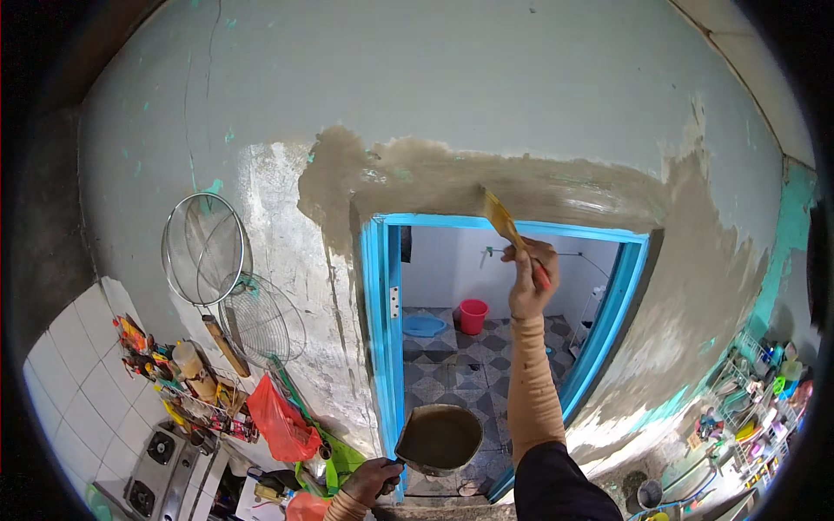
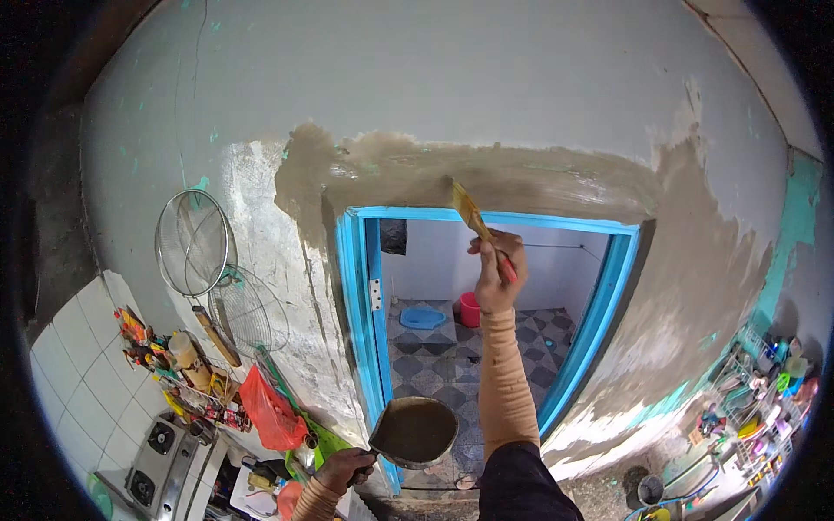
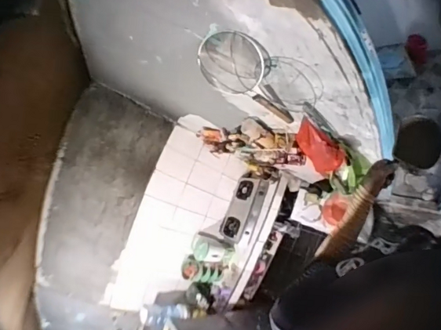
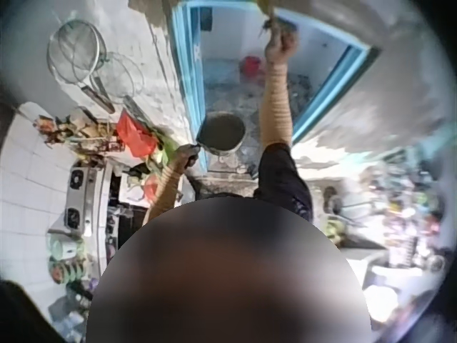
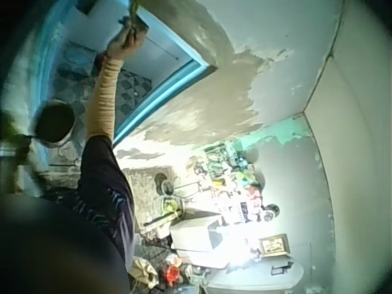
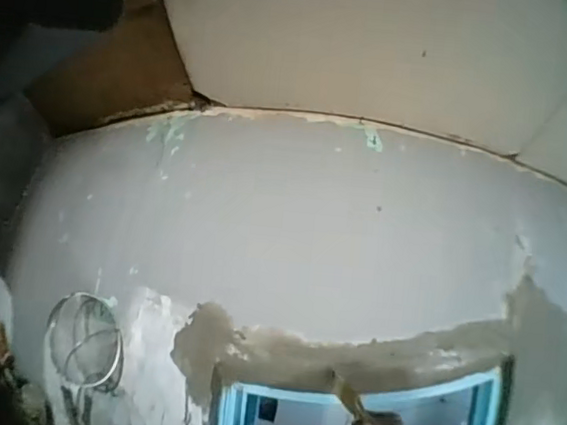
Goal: Applying a liquid coating or primer to a plastered wall around a doorway using a paintbrush.
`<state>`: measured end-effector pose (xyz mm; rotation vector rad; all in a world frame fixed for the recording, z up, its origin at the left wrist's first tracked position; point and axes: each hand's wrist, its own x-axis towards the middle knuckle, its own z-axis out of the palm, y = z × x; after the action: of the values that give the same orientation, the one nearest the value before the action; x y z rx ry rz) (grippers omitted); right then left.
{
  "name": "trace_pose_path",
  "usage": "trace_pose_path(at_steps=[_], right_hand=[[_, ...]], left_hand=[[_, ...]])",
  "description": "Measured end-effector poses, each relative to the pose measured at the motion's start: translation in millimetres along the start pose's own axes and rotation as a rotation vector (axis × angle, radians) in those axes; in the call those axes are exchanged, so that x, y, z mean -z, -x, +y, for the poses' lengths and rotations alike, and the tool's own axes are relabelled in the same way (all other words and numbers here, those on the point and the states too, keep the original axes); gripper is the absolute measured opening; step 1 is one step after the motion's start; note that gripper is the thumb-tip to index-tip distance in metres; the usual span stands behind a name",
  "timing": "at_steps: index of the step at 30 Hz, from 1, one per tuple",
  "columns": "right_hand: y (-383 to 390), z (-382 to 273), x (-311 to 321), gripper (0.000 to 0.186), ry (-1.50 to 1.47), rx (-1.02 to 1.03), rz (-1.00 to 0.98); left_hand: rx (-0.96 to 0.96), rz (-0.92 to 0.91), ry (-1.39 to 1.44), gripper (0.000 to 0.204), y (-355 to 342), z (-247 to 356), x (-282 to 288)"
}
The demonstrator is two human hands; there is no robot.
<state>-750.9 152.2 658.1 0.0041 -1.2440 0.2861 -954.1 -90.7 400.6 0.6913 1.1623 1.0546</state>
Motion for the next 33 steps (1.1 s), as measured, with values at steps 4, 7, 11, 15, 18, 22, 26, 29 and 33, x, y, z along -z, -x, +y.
trace_pose_path(at_steps=[4, 7, 11, 15, 18, 22, 26, 29, 33], right_hand=[[1, 0, -29, 0.008, -0.031, 0.097, -0.175], [-10, 36, -4, 0.009, -0.026, 0.088, -0.242], [-21, 5, 32, 0.014, 0.036, -0.026, -0.074], [-17, -15, -9, 0.010, -0.102, 0.032, -0.191], [-23, 14, -53, 0.009, 0.045, 0.089, -0.334], [-33, 43, 8, 0.008, 0.000, -0.021, -0.183], [-38, -13, 24, 0.008, -0.078, -0.071, -0.049], [-26, -10, -40, 0.011, -0.246, -0.064, -0.234], [-36, 66, -37, 0.010, 0.142, 0.080, -0.086]], left_hand=[[0.020, -0.036, 0.024, 0.018, -3, -7, 3], [-0.023, -0.087, -0.038, 0.023, -19, -12, 3], [-0.018, -0.059, 0.009, 0.023, -12, -9, 0], [-0.015, -0.028, -0.027, 0.020, -9, -2, -11], [-0.020, -0.020, -0.047, 0.022, -14, -9, -10], [-0.051, 0.017, -0.022, 0.024, -3, -10, -3], [-0.048, 0.036, -0.001, 0.024, 6, -3, -6], [-0.065, 0.060, -0.022, 0.023, 5, -15, 10], [-0.127, 0.107, -0.112, 0.022, 9, -19, 15]])
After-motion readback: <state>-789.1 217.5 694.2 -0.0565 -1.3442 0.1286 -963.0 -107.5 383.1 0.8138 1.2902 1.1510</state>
